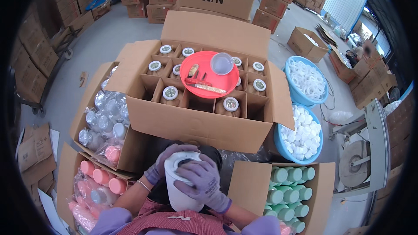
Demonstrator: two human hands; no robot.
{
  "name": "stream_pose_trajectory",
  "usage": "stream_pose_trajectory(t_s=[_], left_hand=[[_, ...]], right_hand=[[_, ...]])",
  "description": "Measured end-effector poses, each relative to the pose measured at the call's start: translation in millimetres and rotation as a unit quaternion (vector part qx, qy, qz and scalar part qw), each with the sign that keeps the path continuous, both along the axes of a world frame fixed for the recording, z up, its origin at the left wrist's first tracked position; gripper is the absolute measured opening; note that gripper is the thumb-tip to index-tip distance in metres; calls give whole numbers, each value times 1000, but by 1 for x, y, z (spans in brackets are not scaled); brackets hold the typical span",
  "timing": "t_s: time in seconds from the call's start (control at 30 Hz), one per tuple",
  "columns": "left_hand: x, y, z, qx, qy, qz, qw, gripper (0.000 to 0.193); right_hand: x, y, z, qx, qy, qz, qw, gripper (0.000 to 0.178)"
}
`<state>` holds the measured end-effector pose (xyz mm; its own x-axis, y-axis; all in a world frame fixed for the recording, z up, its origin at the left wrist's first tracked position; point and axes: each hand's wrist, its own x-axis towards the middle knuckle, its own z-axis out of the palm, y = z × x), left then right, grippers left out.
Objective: The person assembles thermos bottles by placing white sealing rings onto metal-lined openings, inserting glass liners, and screwing on colored lids. They then wrap each completed unit in plastic and place it into a cardboard box.
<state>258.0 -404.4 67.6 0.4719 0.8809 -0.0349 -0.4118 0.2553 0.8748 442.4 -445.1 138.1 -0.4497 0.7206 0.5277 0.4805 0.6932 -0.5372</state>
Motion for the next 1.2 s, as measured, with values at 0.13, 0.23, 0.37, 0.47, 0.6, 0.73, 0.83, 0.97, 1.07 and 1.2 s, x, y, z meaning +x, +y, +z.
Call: stream_pose_trajectory(t_s=[0.13, 0.23, 0.37, 0.47, 0.6, 0.73, 0.83, 0.97, 1.07, 1.2], left_hand=[[-26, 6, 7, 211, 168, -3, 963, 49], [-17, -22, 25, 183, 171, 103, 963, 42], [-33, -35, 21, 157, 246, 148, 945, 78], [-11, -34, 30, 6, 44, 94, 995, 94], [-51, -42, 37, 338, 112, 53, 933, 46], [-12, -24, 42, 10, 69, 281, 957, 30], [-29, -49, 30, 152, 172, 173, 958, 39], [-19, -30, 49, -7, 41, 255, 966, 39], [-13, -30, 54, 84, 118, 164, 976, 48], [-47, -37, 24, 40, -56, 290, 955, 52]], right_hand=[[1, 19, -14, -20, 61, 102, 993, 27], [55, 40, -45, -152, 130, 148, 969, 26], [61, 39, -34, -265, 119, 68, 954, 38], [22, 36, 3, -96, -43, 166, 981, 55], [80, 66, -49, -322, -28, -78, 943, 62], [48, 53, -10, -240, 87, 140, 957, 69], [70, 63, -20, -266, 23, 171, 948, 73], [77, 57, -16, -315, 70, 53, 945, 69], [56, 65, -8, -255, 5, 206, 945, 69], [97, 70, -13, -315, 31, -4, 948, 71]])
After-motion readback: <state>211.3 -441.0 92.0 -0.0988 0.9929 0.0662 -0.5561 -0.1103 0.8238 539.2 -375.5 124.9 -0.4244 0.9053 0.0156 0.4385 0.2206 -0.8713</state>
